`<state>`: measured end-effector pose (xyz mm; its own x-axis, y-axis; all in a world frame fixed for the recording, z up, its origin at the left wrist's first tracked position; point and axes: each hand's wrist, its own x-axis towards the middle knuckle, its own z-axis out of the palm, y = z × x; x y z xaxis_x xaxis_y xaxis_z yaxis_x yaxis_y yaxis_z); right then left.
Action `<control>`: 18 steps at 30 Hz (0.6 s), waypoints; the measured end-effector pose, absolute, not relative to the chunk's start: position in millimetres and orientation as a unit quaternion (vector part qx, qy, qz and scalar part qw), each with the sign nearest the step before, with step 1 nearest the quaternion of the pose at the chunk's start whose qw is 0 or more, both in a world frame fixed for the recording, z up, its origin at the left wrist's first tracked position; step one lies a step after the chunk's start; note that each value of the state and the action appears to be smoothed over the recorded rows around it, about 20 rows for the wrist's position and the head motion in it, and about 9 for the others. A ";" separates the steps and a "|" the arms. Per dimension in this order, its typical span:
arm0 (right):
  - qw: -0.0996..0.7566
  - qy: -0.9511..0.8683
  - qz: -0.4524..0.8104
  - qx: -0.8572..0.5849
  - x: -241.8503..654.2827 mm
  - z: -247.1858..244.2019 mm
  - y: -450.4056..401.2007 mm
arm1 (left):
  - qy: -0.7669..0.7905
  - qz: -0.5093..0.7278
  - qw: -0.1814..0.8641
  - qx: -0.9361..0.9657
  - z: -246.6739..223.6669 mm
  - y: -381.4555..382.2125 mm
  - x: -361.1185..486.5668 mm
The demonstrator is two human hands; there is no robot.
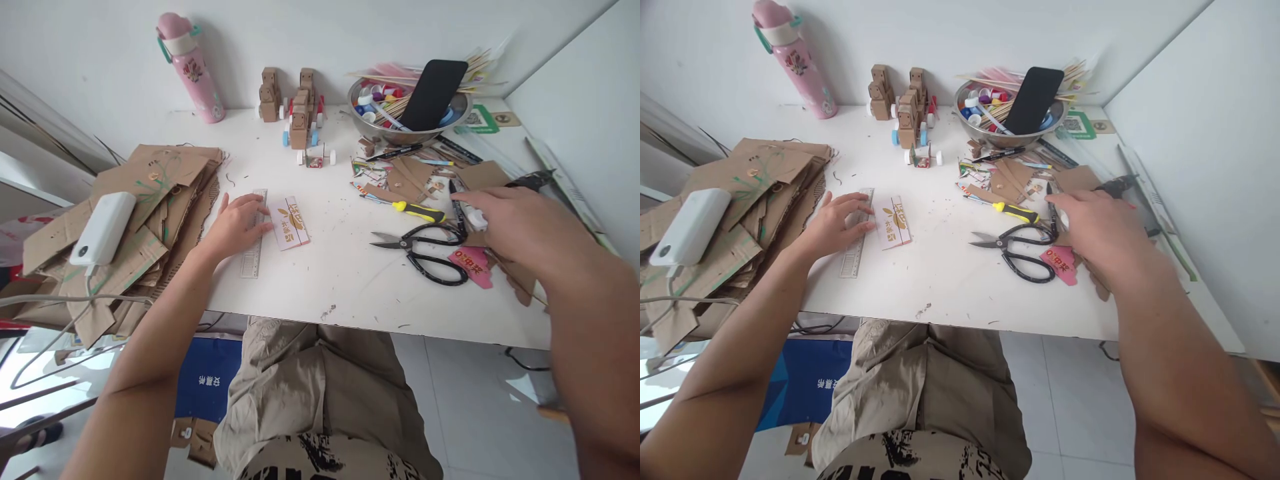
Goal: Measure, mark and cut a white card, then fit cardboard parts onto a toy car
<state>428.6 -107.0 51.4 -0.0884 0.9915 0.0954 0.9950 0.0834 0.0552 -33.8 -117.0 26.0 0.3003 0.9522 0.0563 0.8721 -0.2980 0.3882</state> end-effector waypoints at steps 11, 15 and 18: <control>-0.079 -0.808 0.067 -0.580 398.7 53.6 -147.8 | 0.515 0.015 0.234 0.824 34.5 -98.1 -9.4; -0.089 -0.790 0.091 -0.600 390.0 63.6 -145.9 | 0.492 0.083 0.229 0.836 21.0 -93.4 -14.2; 0.039 -0.773 0.166 -0.611 377.5 67.1 -141.5 | 0.437 0.166 0.218 0.857 8.0 -91.2 -15.9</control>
<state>377.5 -141.5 67.1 -0.2510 0.9576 -0.1411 0.9315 0.1993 -0.3043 -15.9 -91.2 8.0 0.5624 0.8215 0.0941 0.6764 -0.5225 0.5191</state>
